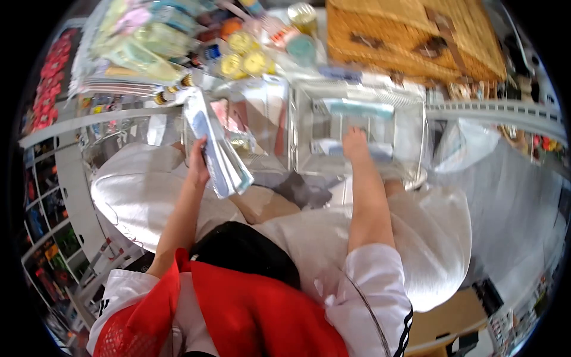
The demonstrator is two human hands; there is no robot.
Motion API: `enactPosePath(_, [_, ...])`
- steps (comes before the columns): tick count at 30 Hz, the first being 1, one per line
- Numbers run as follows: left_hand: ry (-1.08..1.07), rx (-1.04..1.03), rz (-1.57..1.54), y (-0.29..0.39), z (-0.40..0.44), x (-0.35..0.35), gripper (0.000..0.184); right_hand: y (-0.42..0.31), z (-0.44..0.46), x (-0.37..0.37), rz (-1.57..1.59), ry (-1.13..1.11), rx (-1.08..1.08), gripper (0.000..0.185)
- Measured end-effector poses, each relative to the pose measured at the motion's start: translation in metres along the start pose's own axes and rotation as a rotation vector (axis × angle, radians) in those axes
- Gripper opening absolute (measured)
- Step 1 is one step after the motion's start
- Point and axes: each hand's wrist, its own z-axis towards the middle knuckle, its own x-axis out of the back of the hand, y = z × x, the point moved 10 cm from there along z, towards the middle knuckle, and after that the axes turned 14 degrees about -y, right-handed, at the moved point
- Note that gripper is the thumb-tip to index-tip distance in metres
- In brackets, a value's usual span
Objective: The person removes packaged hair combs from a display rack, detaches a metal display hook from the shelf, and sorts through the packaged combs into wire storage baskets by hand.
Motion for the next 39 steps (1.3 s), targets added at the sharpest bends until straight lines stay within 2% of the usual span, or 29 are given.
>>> enactPosePath(1, [-0.021,0.017,-0.013,-0.002,0.0,0.001,0.047,0.002,0.018,-0.022,-0.016,-0.083,0.009,0.037])
enactPosePath(2, [-0.046,0.035,-0.026,-0.003,0.0,-0.003,0.045,-0.002,0.003,-0.007,0.004,-0.176,0.012,0.025])
enactPosePath(3, [-0.098,0.046,-0.055,-0.002,-0.001,-0.016,0.047,-0.003,0.0,-0.003,0.105,-0.232,0.029,0.028])
enactPosePath(6, [-0.288,0.134,-0.14,-0.013,-0.003,-0.043,0.052,0.001,-0.007,0.016,0.247,-0.159,0.081,0.034])
enactPosePath(7, [-0.196,0.193,-0.077,-0.022,-0.002,-0.033,0.052,0.005,-0.017,0.035,0.342,-0.133,0.065,0.037])
enactPosePath(10, [-0.496,0.275,0.066,-0.037,-0.005,-0.07,0.06,0.025,-0.025,0.08,0.547,-0.112,0.136,0.047])
enactPosePath(12, [-0.546,0.305,0.054,-0.054,-0.002,-0.077,0.062,0.031,-0.04,0.112,0.678,-0.135,0.203,0.05])
enactPosePath(13, [-0.618,0.358,-0.064,-0.059,-0.007,-0.087,0.057,0.029,-0.06,0.141,0.752,-0.147,0.227,0.049])
enactPosePath(16, [-0.842,0.216,-0.058,-0.046,-0.012,-0.127,0.058,0.005,-0.119,0.216,1.007,-0.128,0.414,0.044])
enactPosePath(18, [-0.847,0.135,-0.129,-0.031,-0.017,-0.149,0.055,-0.017,-0.159,0.255,1.17,-0.066,0.525,0.04])
enactPosePath(21, [-0.791,0.04,-0.281,-0.015,-0.018,-0.17,0.05,-0.052,-0.195,0.28,1.577,0.008,0.792,0.036])
enactPosePath(24, [-0.739,0.102,-0.191,-0.008,-0.016,-0.167,0.043,-0.095,-0.217,0.299,1.78,0.101,0.935,0.036])
enactPosePath(25, [-0.707,0.06,-0.138,0.0,-0.018,-0.167,0.04,-0.109,-0.218,0.295,1.787,0.035,0.907,0.037])
enactPosePath(28, [-0.615,-0.083,0.067,0.019,-0.025,-0.161,0.036,-0.145,-0.226,0.299,1.818,0.039,0.819,0.037])
enactPosePath(31, [-0.554,-0.281,0.31,0.033,-0.024,-0.155,0.039,-0.156,-0.212,0.288,1.883,0.2,0.693,0.035])
enactPosePath(34, [-0.535,-0.107,-0.113,0.019,-0.024,-0.147,0.04,-0.155,-0.194,0.267,1.827,0.551,0.425,0.029])
enactPosePath(35, [-0.557,-0.044,-0.198,0.015,-0.028,-0.145,0.042,-0.16,-0.193,0.264,1.832,0.626,0.405,0.028])
enactPosePath(36, [-0.527,-0.09,-0.071,0.017,-0.028,-0.14,0.043,-0.163,-0.192,0.261,1.836,0.704,0.388,0.026])
enactPosePath(37, [-0.495,-0.133,0.058,0.017,-0.029,-0.134,0.045,-0.167,-0.186,0.258,1.755,0.687,0.383,0.026])
enactPosePath(38, [-0.463,-0.175,0.189,0.019,-0.03,-0.131,0.046,-0.163,-0.164,0.244,1.436,0.642,0.25,0.028])
enactPosePath(39, [-0.469,-0.152,0.157,0.016,-0.032,-0.13,0.049,-0.169,-0.166,0.251,1.362,0.646,0.285,0.032])
